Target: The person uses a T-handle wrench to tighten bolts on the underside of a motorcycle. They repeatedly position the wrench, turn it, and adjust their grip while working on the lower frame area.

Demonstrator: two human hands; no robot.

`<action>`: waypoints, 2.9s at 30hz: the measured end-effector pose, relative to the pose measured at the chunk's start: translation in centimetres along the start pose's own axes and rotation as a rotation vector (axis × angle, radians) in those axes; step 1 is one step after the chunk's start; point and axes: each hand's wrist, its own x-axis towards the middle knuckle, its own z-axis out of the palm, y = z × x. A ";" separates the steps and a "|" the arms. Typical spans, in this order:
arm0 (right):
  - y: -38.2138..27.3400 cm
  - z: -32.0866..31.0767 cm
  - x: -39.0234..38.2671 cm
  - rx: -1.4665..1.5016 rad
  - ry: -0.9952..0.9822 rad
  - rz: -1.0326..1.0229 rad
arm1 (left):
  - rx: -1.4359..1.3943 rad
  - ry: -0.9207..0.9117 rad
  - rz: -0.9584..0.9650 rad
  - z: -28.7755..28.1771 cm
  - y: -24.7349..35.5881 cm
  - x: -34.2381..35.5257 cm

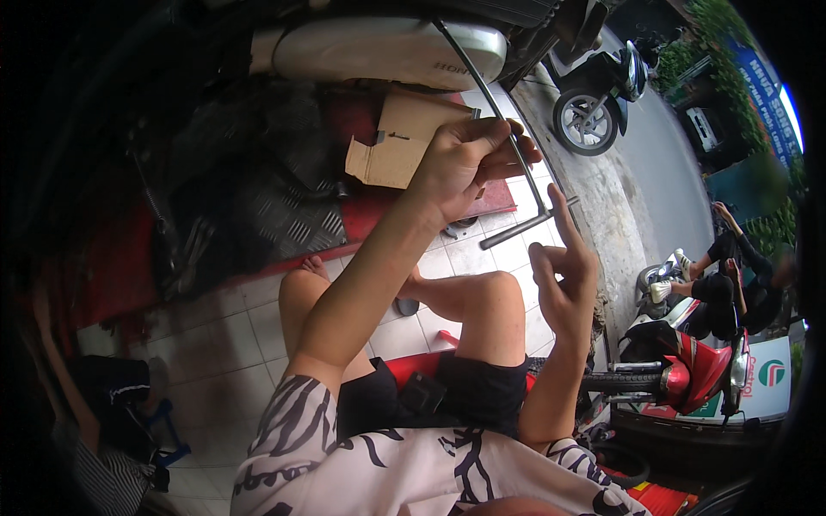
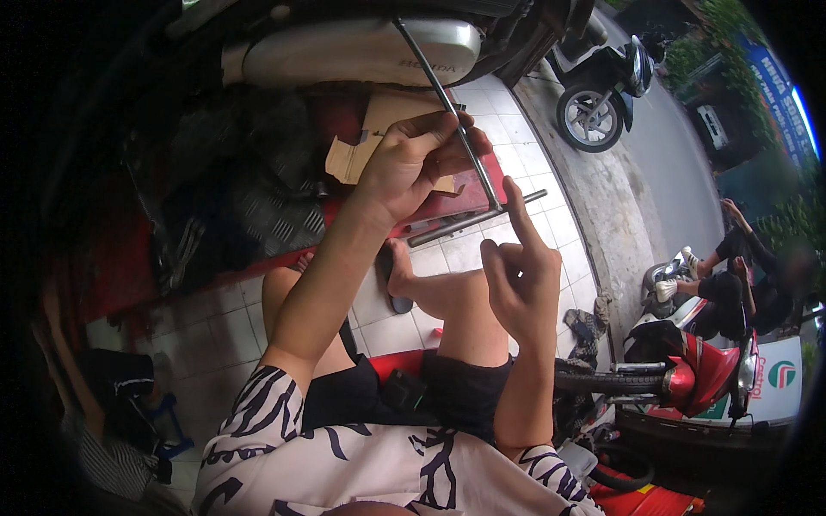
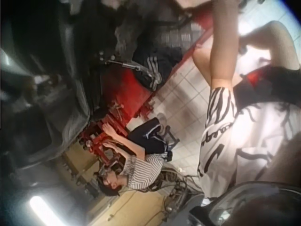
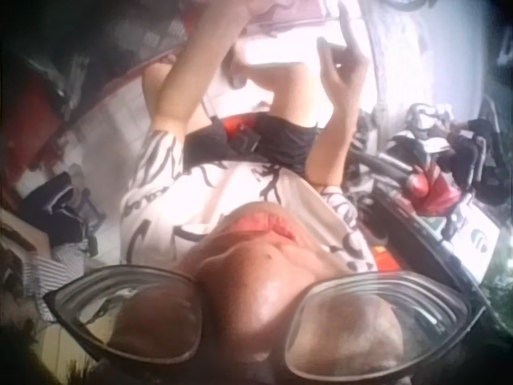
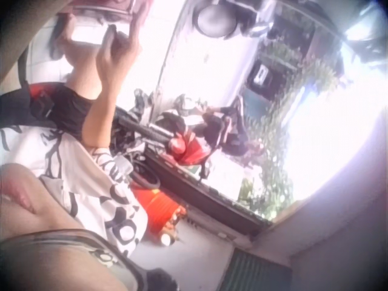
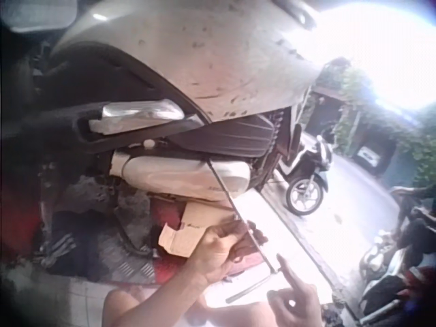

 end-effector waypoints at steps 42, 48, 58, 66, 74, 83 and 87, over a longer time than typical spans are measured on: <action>-3.0 -0.9 -0.6 0.136 -0.161 -0.198 | -0.024 -0.060 0.031 -0.3 0.8 -0.4; 0.1 0.1 0.0 -0.263 -0.255 -0.008 | -0.062 -0.058 0.042 -1.2 1.0 -0.2; -2.1 -0.2 0.0 0.061 -0.085 -0.052 | 0.017 0.003 0.060 0.1 1.1 -0.4; -2.1 0.0 0.8 -0.439 0.134 -0.025 | -0.046 0.041 0.056 0.6 1.2 -0.6; -1.8 1.4 0.5 -0.359 -0.064 -0.172 | -0.066 0.025 0.075 0.4 1.7 -0.5; -1.9 0.3 0.4 -0.287 -0.113 -0.054 | -0.149 -0.057 0.102 0.1 2.5 -0.2; -3.7 1.4 -0.6 -0.024 -0.335 -0.331 | -0.117 -0.008 0.110 0.4 3.0 -0.5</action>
